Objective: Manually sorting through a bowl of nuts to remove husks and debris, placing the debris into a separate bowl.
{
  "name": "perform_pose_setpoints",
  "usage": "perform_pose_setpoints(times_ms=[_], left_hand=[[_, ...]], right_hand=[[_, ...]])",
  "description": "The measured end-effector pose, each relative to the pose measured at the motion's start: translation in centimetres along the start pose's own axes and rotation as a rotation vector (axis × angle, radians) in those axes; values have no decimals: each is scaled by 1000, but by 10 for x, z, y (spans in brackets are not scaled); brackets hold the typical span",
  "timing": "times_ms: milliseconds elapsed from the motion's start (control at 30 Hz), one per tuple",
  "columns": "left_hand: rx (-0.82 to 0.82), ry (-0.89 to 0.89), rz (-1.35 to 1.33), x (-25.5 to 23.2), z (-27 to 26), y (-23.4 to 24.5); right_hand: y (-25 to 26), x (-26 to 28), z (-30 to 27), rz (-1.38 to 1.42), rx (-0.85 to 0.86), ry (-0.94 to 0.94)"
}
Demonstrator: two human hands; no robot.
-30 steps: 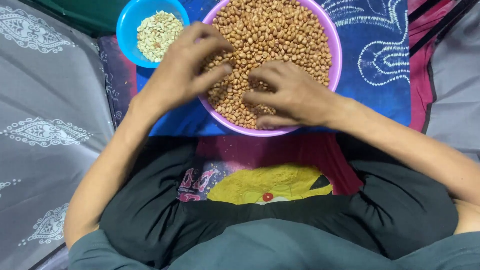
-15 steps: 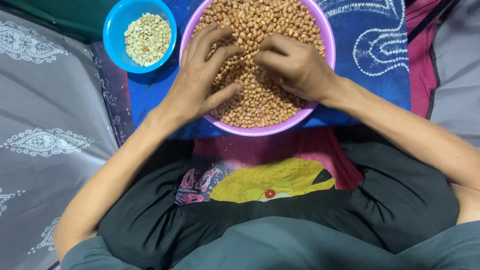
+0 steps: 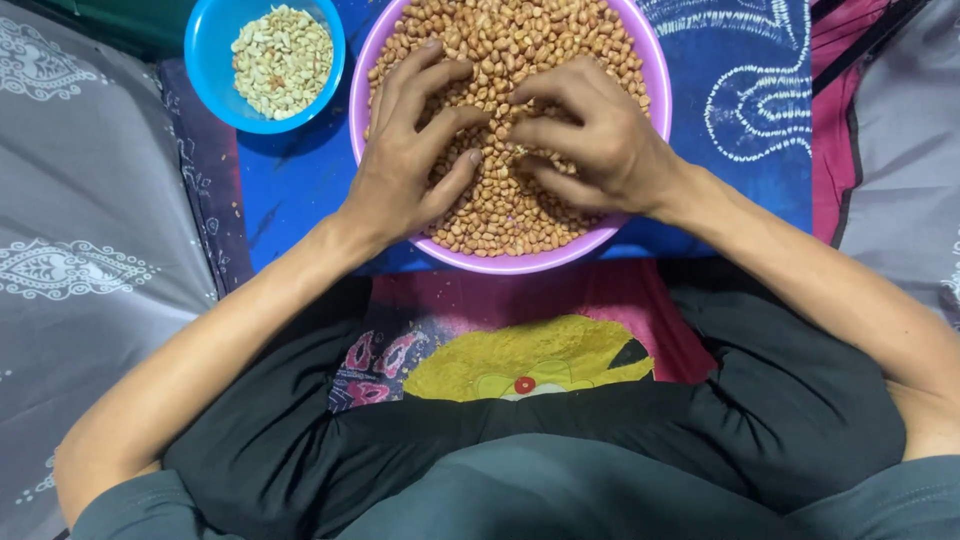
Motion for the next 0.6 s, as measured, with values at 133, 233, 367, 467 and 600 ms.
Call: perform_pose_setpoints(times_ms=[133,233,367,467,600], left_hand=[[-7,6,-12,-1,0,1],[-8,22,5,1,-3,0],[-18,-13,-15,2,-4,1],[-25,-21,-10,3,-4,1],[-29,-30,-7,2,-4,2]], right_hand=[[-10,2,-6,-81,142,84],[-11,-2,-9,-176,150,72],[-8,3,-7,-195,202,59],[-10,1,-7,-201,215,66],[-4,3,-3,-169,74,1]])
Point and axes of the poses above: each hand's wrist, its own z-axis towards the middle knuckle, its own y-axis out of the back of the hand, x = y × z, the point moved 2 cm from there along z, towards the middle knuckle, and after that the axes turned 15 degrees about -y, right-handed, at the moved point
